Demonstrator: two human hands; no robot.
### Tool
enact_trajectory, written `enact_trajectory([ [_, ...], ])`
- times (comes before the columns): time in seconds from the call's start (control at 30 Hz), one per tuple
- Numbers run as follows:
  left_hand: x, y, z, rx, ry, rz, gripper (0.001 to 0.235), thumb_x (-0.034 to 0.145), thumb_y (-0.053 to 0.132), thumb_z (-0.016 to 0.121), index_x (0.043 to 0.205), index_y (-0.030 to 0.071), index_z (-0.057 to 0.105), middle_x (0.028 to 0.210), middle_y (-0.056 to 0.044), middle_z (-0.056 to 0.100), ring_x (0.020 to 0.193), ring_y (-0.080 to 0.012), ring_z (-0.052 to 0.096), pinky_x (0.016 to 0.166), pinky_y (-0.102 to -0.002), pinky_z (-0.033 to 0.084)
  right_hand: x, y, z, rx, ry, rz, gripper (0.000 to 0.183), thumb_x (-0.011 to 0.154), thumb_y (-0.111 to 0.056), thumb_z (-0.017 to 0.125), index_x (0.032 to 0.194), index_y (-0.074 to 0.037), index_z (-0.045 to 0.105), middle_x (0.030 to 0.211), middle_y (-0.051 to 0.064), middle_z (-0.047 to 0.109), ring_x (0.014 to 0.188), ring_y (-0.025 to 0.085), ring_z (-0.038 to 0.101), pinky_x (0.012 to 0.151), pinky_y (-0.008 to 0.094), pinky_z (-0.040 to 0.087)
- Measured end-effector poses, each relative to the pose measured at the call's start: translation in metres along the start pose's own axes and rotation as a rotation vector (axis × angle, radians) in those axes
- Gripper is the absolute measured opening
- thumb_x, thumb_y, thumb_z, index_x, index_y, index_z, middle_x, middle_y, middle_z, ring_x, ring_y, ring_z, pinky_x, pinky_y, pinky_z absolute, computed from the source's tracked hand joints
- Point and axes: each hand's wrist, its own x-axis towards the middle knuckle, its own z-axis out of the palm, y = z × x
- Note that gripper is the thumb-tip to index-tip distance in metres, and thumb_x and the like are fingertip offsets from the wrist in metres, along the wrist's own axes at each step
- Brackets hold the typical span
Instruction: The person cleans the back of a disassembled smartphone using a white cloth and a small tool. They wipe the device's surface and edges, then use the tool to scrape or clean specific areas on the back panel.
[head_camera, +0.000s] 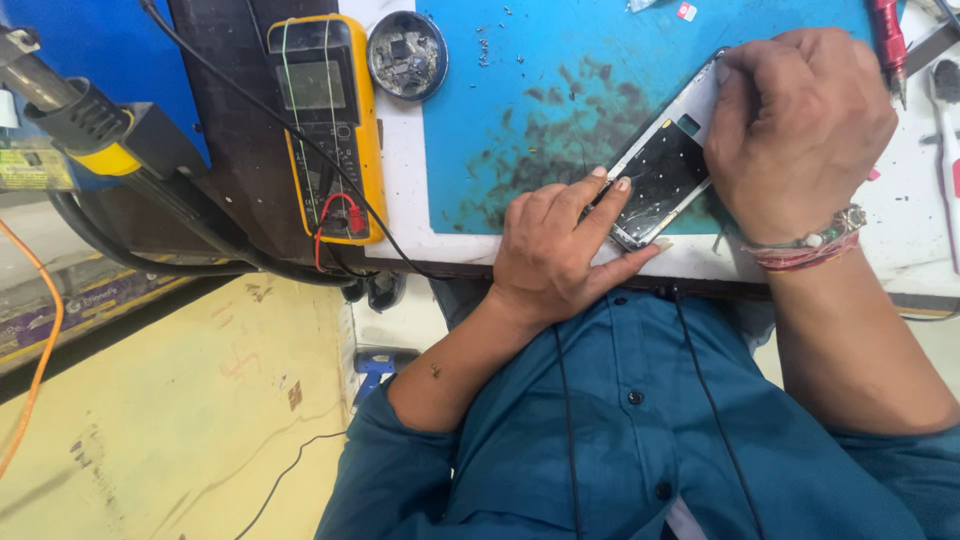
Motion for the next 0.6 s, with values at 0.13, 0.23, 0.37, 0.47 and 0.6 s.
enact_trajectory([
  [0.13,0.0,0.0,0.0,-0.009,0.001,0.001,0.059,0.09,0.05,0.082,0.127,0.005,0.072,0.127,-0.01,0.066,0.108,-0.0265,0.061,0.095,-0.04,0.047,-0.002,-0.007,0.003,0.009,-0.015,0.008,0.016,0.091,-0.002,0.066,0.105,-0.007,0.074,0.1,0.007,0.065,0.097,0.027,0.063,0.081,0.037,0.048],
  [0.23,0.0,-0.001,0.0,-0.012,-0.006,0.004,0.059,0.089,0.05,0.082,0.126,0.005,0.072,0.127,-0.011,0.066,0.107,-0.0264,0.061,0.095,-0.04,0.047,-0.003,-0.011,0.003,0.021,-0.017,0.012,0.017,0.091,-0.001,0.066,0.104,-0.007,0.074,0.099,0.007,0.065,0.096,0.027,0.063,0.082,0.037,0.049],
  [0.37,0.0,-0.001,0.0,-0.016,-0.005,0.004,0.059,0.089,0.05,0.082,0.126,0.005,0.072,0.127,-0.011,0.066,0.108,-0.0265,0.061,0.096,-0.041,0.048,-0.004,-0.014,0.002,0.051,-0.027,0.016,0.017,0.09,-0.001,0.066,0.105,-0.007,0.074,0.101,0.008,0.065,0.097,0.028,0.063,0.084,0.038,0.049],
  [0.47,0.0,-0.001,0.0,-0.013,0.0,0.005,0.059,0.089,0.05,0.082,0.127,0.005,0.071,0.128,-0.011,0.065,0.107,-0.0267,0.061,0.096,-0.041,0.048,-0.005,-0.018,0.003,0.066,-0.036,0.021,0.017,0.09,0.0,0.066,0.103,-0.007,0.073,0.101,0.009,0.066,0.097,0.029,0.063,0.083,0.038,0.05],
  [0.6,0.0,-0.002,0.0,-0.026,-0.005,0.008,0.06,0.089,0.05,0.082,0.127,0.005,0.071,0.128,-0.012,0.065,0.106,-0.0273,0.061,0.095,-0.041,0.047,-0.007,-0.026,0.0,0.101,-0.058,0.035,0.017,0.092,0.0,0.065,0.104,-0.007,0.073,0.103,0.008,0.067,0.099,0.029,0.064,0.086,0.038,0.05],
])
